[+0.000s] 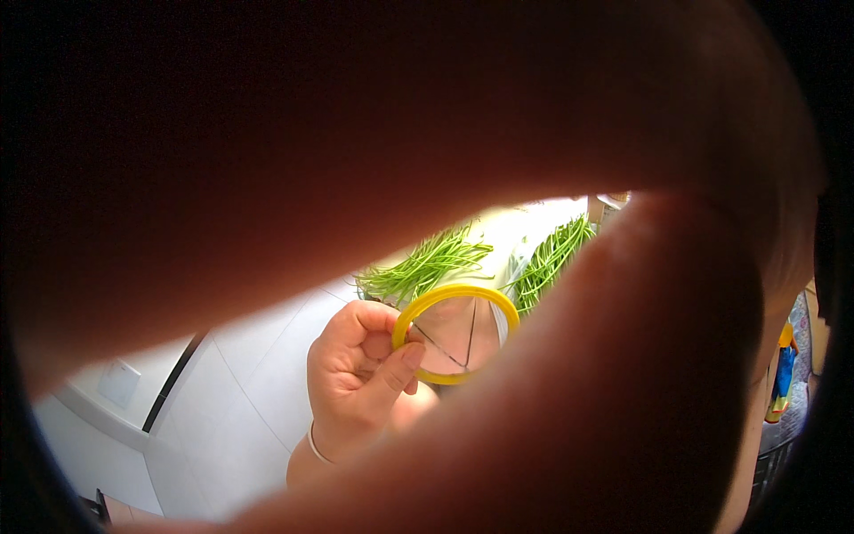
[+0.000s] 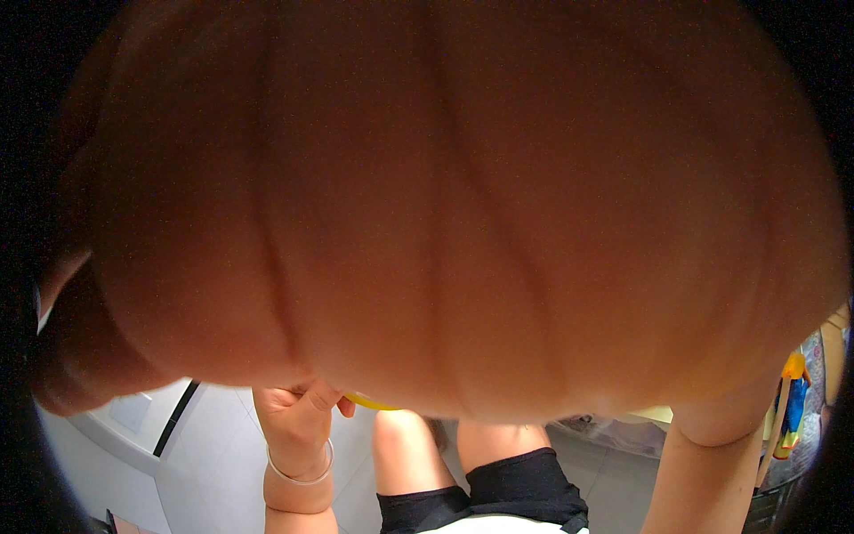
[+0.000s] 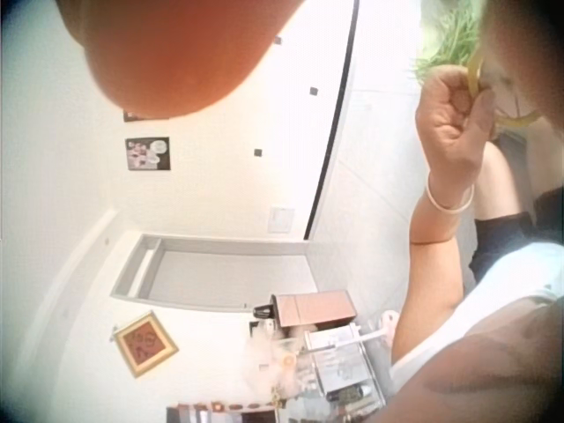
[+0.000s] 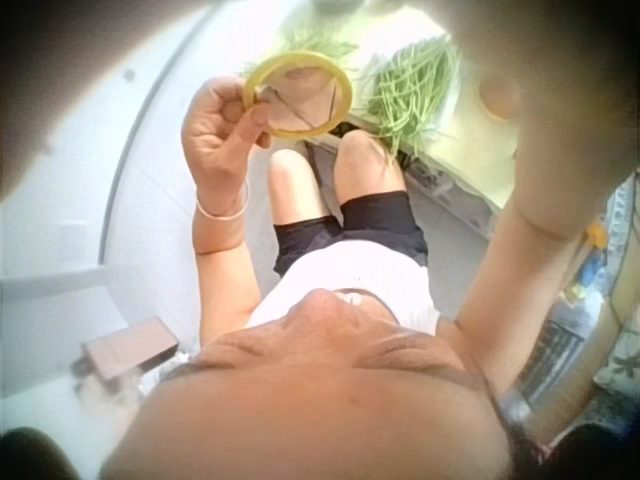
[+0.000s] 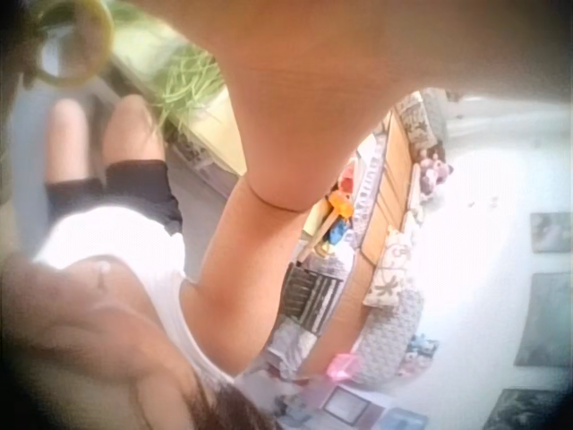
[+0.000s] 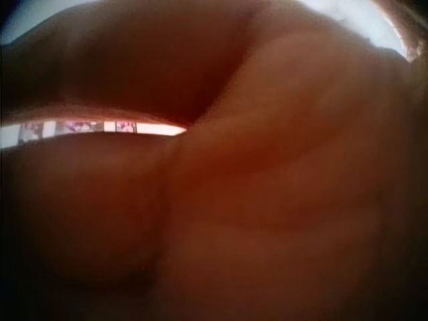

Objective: The person sits at a table and prepares long green vegetables by snapping off the ends and separating the stems. They handle the vegetables by hand, placing the trimmed pieces into a pile on the table.

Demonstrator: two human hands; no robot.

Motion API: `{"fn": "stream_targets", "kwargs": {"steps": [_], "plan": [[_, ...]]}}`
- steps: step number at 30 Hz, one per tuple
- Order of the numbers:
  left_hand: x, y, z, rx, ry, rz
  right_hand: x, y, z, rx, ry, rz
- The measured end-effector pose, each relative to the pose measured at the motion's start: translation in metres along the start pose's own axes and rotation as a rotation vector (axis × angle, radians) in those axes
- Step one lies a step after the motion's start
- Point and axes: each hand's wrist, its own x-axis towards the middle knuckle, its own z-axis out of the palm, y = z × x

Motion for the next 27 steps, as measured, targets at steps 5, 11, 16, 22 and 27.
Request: {"fn": "stream_targets", "kwargs": {"steps": [5,11,16,22,27], "plan": [[-0.003,-0.009,-0.008,0.009,-0.01,-0.017,-0.009,0.013,0.01,-0.006,-0.02,0.026],[0.006,-0.015,-0.004,-0.018,0.006,0.023,-0.006,0.023,0.026,-0.011,-0.073,0.032],[0.011,-0.02,-0.012,0.036,0.006,0.046,0.004,0.026,0.042,-0.004,-0.099,0.012],[0.018,-0.032,-0.013,0.006,0.045,0.13,0.008,0.035,0.046,-0.007,-0.104,0.01],[0.024,-0.032,-0.01,-0.03,0.107,0.143,0.0,0.036,0.039,-0.017,-0.111,0.012]]}}
